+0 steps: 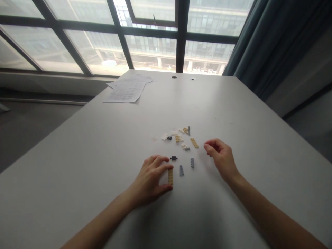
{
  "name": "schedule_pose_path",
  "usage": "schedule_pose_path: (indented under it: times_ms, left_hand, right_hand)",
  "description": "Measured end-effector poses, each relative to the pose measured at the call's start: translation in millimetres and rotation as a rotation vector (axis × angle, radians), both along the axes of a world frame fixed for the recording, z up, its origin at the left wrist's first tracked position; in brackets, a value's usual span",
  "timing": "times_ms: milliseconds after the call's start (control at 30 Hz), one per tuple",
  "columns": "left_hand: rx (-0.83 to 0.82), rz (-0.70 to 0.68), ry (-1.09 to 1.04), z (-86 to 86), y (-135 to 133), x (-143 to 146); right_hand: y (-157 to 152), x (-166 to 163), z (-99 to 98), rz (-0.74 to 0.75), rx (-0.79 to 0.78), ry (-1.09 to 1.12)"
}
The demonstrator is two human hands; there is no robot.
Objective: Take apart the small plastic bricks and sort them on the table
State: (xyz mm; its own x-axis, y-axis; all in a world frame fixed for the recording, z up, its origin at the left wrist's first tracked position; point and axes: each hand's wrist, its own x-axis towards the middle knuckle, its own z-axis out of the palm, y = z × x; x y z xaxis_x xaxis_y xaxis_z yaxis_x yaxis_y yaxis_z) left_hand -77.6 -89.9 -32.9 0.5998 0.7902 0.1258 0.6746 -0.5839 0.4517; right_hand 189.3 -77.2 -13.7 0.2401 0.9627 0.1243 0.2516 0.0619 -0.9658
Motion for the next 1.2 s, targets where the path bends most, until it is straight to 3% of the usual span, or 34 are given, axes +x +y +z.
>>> schedule_pose_path:
  times_ms: [167,333,500,633,833,1033,1133,1200]
  left_hand:
    - [0.017,-0.020,-0.010,-3.8,0,-8]
    - [0.069,-0.028,-0.009,-12.6,1,-15]
    - [0.103,-0.042,0.011,-16.6,2,-16]
    - [0.108,-0.043,0.017,-15.5,1,-15]
    - [0.114,-0.047,0.020,-15.7,0,-16]
    - [0.144,-0.061,0.010,-17.9,2,-16]
    - [0.153,-0.066,0.002,-18.1,3,-16]
    - [0.170,-0.055,-0.020,-17.8,3,-16]
  right_hand:
    - [15,25,-5.3,0.042,0.017,-0.273]
    - [42,35,-10.1,0.334,0.044,-0.598]
    - [71,34,-11.2,0.582,-0.086,-0.703]
    - [85,35,-8.9,0.687,-0.154,-0.732]
    - [90,37,-11.0,0.701,-0.139,-0.749]
    - [86,40,-19.0,0.594,-0.100,-0.657]
    - [74,38,-19.7,0.502,-0.079,-0.453]
    - [59,32,-16.8,0.456,-0.102,-0.162]
